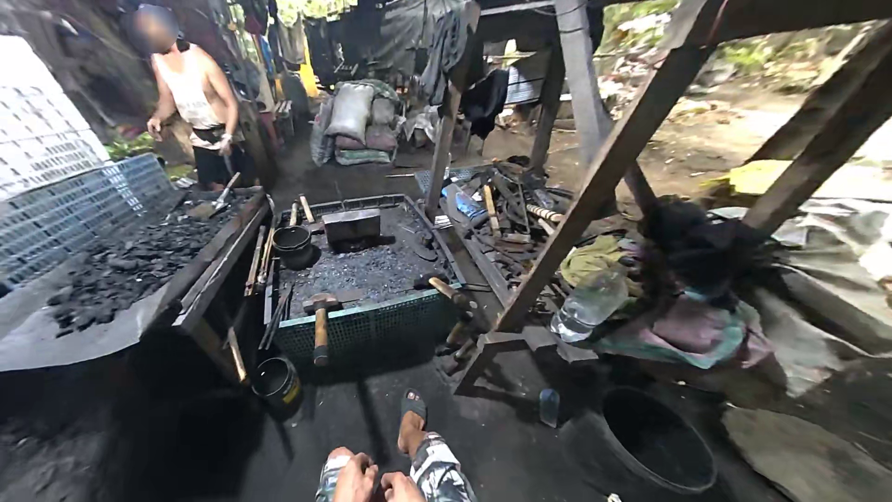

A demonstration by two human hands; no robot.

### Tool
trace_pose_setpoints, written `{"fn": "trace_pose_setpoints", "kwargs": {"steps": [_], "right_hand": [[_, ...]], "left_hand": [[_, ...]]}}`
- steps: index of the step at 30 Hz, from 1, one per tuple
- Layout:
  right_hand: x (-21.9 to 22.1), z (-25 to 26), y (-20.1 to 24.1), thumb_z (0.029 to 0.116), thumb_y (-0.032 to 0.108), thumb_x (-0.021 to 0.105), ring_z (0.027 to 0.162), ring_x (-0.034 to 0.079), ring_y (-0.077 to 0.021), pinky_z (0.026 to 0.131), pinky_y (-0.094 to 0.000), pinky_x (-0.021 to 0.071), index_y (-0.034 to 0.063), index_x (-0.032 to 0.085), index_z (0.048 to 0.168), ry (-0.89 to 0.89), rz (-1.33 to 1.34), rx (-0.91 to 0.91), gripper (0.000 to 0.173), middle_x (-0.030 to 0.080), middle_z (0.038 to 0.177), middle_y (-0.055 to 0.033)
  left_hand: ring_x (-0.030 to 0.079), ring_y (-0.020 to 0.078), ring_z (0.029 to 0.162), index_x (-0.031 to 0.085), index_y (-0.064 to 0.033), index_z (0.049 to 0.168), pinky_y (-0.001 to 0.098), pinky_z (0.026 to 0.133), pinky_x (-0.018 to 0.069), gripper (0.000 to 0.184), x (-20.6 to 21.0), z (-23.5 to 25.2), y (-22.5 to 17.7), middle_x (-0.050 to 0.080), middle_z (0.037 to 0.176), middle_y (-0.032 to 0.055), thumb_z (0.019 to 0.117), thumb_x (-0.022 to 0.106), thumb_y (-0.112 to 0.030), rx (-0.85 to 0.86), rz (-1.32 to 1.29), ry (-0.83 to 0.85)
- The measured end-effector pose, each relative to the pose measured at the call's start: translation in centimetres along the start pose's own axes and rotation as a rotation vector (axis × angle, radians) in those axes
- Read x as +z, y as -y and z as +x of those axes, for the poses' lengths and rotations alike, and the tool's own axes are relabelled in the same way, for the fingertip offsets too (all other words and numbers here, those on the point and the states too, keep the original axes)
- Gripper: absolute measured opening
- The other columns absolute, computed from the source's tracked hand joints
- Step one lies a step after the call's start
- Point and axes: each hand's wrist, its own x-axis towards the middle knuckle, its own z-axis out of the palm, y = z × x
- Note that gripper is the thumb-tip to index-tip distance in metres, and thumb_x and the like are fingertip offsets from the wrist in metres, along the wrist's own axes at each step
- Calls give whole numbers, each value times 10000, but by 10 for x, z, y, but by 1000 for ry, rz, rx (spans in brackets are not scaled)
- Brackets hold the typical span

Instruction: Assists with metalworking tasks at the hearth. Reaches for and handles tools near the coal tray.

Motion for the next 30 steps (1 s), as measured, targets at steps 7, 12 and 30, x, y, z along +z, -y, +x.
{"fn": "trace_pose_setpoints", "kwargs": {"steps": [7, 12, 30], "right_hand": [[-1, -5, 1, 927, 232, 626, 1126, 702, -322, 974, -601, 545, 135, 703, 1247, 13, -113, 9, 343, 748, 1155, -139], [0, -1, -6, 937, 226, 598, 1111, 713, -318, 977, -591, 554, 133, 707, 1252, -15, -107, 37, 345, 750, 1157, -143], [-9, -15, 10, 944, 26, 582, 821, 759, -218, 750, -419, 642, 73, 691, 1247, -73, 360, 144, 325, 752, 1133, -121]], "left_hand": [[733, 213, 971, 742, -163, 1130, 507, 921, 587, 330, -2, -5, 2, 759, 1016, 69, 977, 580, -405, -10, -16, 3], [731, 225, 988, 737, -160, 1137, 517, 920, 585, 340, -1, -6, -1, 757, 1024, 81, 982, 563, -406, 8, -11, -1], [720, 223, 997, 721, -148, 1155, 510, 923, 579, 343, -5, -14, -5, 744, 1036, 82, 986, 550, -394, 17, -33, -6]]}}
